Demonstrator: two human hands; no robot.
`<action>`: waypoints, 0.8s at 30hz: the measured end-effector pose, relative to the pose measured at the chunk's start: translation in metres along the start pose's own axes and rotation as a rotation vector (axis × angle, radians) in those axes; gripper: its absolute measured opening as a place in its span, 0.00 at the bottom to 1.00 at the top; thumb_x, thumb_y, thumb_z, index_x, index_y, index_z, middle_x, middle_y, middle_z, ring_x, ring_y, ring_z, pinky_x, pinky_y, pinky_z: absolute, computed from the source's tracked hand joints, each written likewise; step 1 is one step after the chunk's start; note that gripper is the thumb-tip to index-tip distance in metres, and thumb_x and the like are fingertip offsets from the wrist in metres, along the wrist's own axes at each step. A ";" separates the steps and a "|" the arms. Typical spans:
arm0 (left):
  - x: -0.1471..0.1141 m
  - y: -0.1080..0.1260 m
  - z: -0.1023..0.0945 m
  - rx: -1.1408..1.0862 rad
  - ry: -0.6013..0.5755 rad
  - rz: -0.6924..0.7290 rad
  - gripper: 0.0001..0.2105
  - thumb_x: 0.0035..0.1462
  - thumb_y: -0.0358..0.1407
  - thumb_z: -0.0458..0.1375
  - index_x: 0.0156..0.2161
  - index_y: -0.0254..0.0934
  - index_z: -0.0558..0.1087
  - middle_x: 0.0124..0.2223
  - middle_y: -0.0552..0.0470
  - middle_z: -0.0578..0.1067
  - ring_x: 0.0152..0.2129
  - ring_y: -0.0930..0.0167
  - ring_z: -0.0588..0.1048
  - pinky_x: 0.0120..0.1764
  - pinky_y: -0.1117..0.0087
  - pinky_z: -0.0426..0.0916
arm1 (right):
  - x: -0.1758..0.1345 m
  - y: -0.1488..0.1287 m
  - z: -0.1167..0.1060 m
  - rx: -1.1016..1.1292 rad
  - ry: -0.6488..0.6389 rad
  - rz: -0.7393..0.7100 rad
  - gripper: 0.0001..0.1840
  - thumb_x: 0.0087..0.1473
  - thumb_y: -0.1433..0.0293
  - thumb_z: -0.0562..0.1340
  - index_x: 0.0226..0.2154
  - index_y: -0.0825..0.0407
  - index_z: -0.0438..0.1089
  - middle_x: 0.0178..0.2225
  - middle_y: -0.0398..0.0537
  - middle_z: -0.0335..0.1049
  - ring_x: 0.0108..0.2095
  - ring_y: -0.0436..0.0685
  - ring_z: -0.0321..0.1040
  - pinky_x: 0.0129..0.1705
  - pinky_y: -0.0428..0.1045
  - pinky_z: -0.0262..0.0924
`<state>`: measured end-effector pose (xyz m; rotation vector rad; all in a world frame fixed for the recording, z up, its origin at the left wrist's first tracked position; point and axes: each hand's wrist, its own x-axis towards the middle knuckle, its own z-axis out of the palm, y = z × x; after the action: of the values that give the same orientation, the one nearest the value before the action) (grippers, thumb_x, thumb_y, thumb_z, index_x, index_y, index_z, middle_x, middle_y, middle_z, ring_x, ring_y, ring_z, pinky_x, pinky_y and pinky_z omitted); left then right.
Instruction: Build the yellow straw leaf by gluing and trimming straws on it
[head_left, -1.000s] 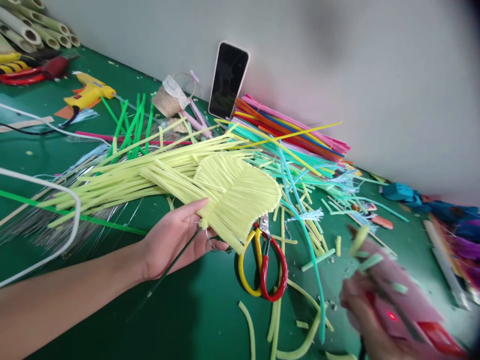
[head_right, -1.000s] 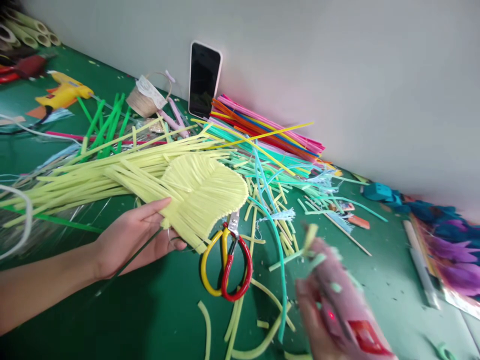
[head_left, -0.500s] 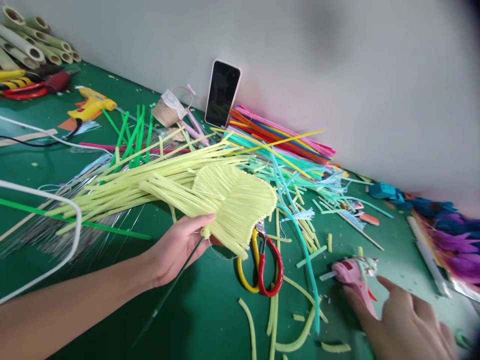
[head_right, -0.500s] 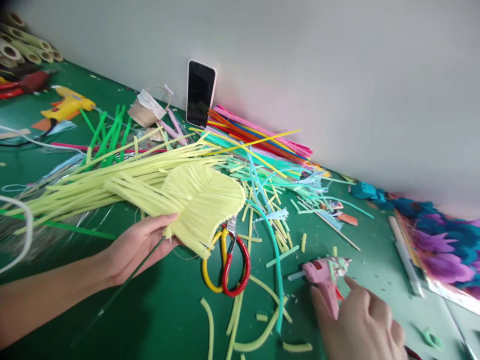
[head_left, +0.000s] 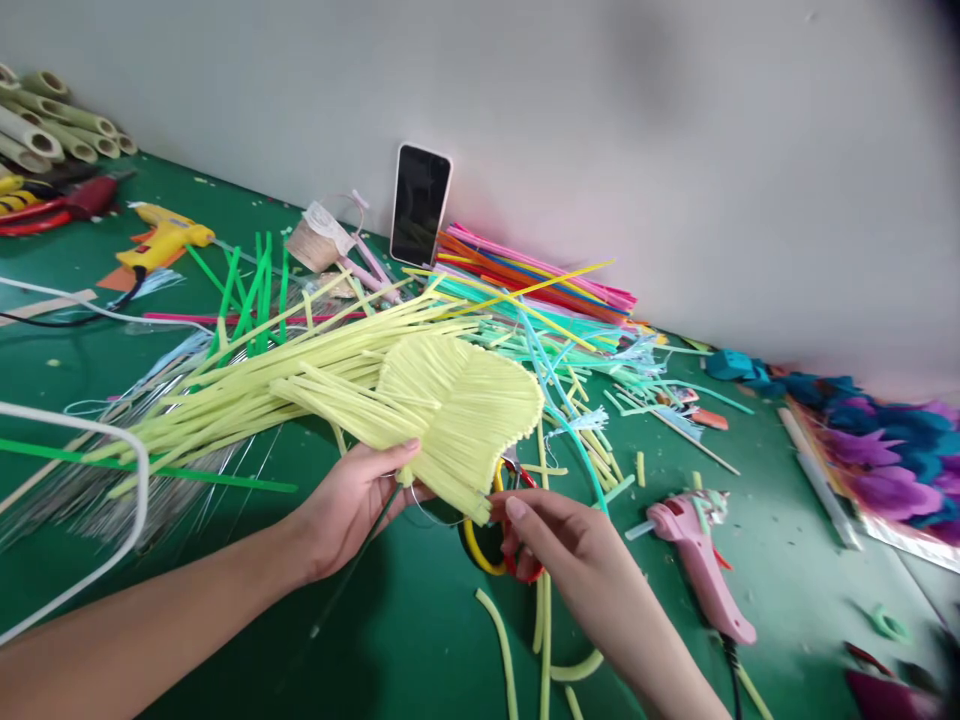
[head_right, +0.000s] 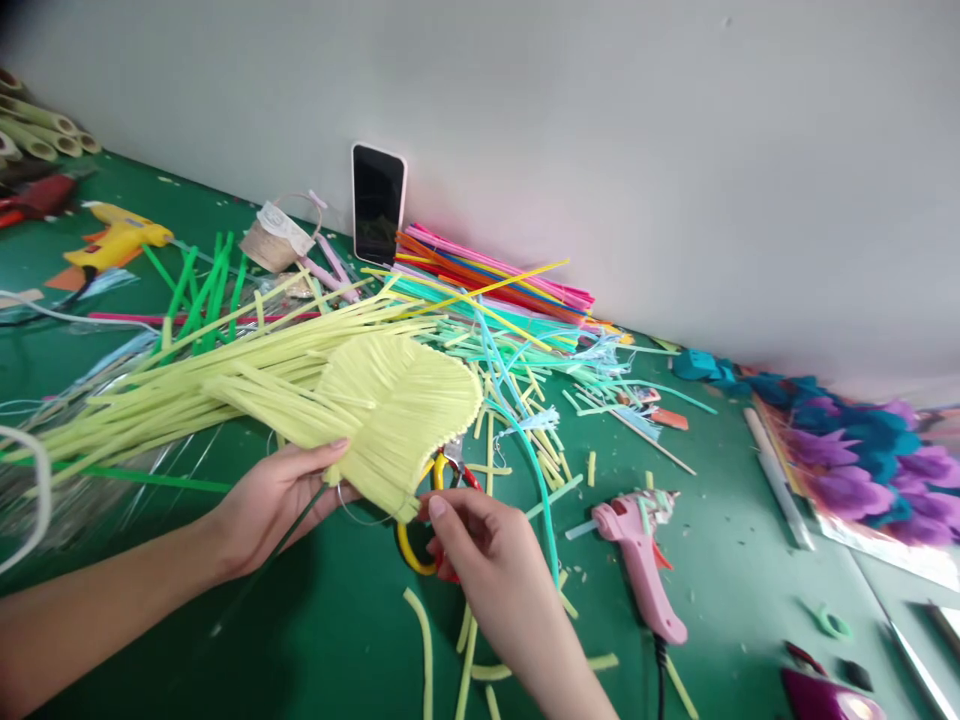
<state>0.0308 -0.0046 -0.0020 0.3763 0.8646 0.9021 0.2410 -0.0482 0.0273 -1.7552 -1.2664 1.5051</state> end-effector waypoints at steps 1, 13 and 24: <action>0.000 0.000 0.000 0.001 0.002 0.001 0.29 0.58 0.34 0.63 0.64 0.40 0.64 0.59 0.45 0.75 0.54 0.56 0.74 0.50 0.60 0.75 | 0.000 -0.001 0.000 0.005 -0.019 0.004 0.23 0.58 0.52 0.60 0.38 0.55 0.74 0.24 0.44 0.71 0.24 0.50 0.66 0.28 0.46 0.62; 0.000 0.001 0.002 0.027 -0.026 -0.005 0.23 0.60 0.34 0.61 0.61 0.39 0.69 0.56 0.46 0.77 0.54 0.59 0.74 0.51 0.62 0.74 | 0.000 -0.006 0.001 0.031 -0.042 0.023 0.18 0.56 0.55 0.63 0.33 0.54 0.71 0.22 0.39 0.65 0.23 0.47 0.57 0.26 0.45 0.52; -0.003 -0.008 0.000 0.107 -0.066 0.128 0.21 0.60 0.36 0.63 0.59 0.43 0.71 0.53 0.49 0.79 0.52 0.60 0.75 0.47 0.63 0.75 | -0.001 -0.010 0.004 0.090 0.002 0.060 0.19 0.55 0.53 0.62 0.32 0.54 0.68 0.20 0.36 0.61 0.20 0.46 0.55 0.24 0.44 0.49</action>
<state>0.0341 -0.0117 -0.0061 0.5566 0.8367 0.9581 0.2343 -0.0455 0.0353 -1.7500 -1.1365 1.5681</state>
